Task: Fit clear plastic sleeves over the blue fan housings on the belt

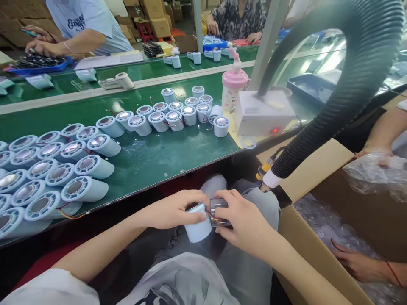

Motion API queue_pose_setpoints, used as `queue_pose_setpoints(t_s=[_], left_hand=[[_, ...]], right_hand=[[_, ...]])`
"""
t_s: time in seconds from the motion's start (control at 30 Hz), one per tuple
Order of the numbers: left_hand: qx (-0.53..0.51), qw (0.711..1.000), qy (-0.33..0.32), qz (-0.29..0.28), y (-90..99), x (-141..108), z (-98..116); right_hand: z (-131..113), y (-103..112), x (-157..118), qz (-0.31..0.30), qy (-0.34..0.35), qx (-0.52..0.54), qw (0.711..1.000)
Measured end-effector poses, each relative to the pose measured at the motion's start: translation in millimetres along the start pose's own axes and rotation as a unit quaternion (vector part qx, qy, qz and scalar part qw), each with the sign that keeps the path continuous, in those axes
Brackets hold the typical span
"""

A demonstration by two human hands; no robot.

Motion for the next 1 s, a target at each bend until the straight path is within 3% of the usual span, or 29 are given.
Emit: queue_pose_setpoints(t_s=[0.1,0.17,0.37,0.6,0.67,0.73,0.83,0.9,1.0], left_hand=[[0.005,0.997,-0.009,0.081,12.4,-8.6,1.0],[-0.033,0.995,-0.011,0.094,12.9,-10.6,-4.8],[-0.156,0.987,-0.017,0.033,3.4,-7.3,-18.4],[-0.185,0.983,-0.005,0.004,-0.2,-8.2,-13.3],[-0.181,0.983,-0.006,0.008,1.2,-7.6,-12.8],[-0.154,0.987,-0.012,0.035,5.7,-10.5,-12.4],[-0.073,0.992,-0.008,0.1,13.8,-30.0,-14.9],[-0.068,0.986,0.016,0.149,20.8,-54.1,-24.7],[-0.14,0.939,0.036,0.312,57.4,-112.2,-49.7]], right_hand=[[10.7,-2.3,-4.9,-0.023,-0.054,0.135,0.989],[15.9,-1.5,-6.3,-0.015,-0.08,0.215,0.973],[34.2,-7.4,-10.1,0.006,-0.15,0.37,0.917],[44.5,-17.0,-14.9,0.016,-0.179,0.472,0.863],[40.2,-14.9,-14.8,0.013,-0.158,0.459,0.874],[33.7,-10.3,-16.3,0.019,-0.127,0.386,0.913],[29.1,5.8,-28.7,0.123,-0.095,0.191,0.969],[27.7,16.4,-44.3,0.23,-0.062,0.098,0.966],[36.8,6.0,-52.6,0.265,0.011,0.112,0.958]])
Point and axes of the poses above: each hand's wrist, its own x-axis towards the middle knuckle, its own y-axis out of the back of the hand, z = x × y, the point moved 9 cm from there along x, towards the middle knuckle, and after that the axes turned 2 degrees about -y, right-handed, at the moved point
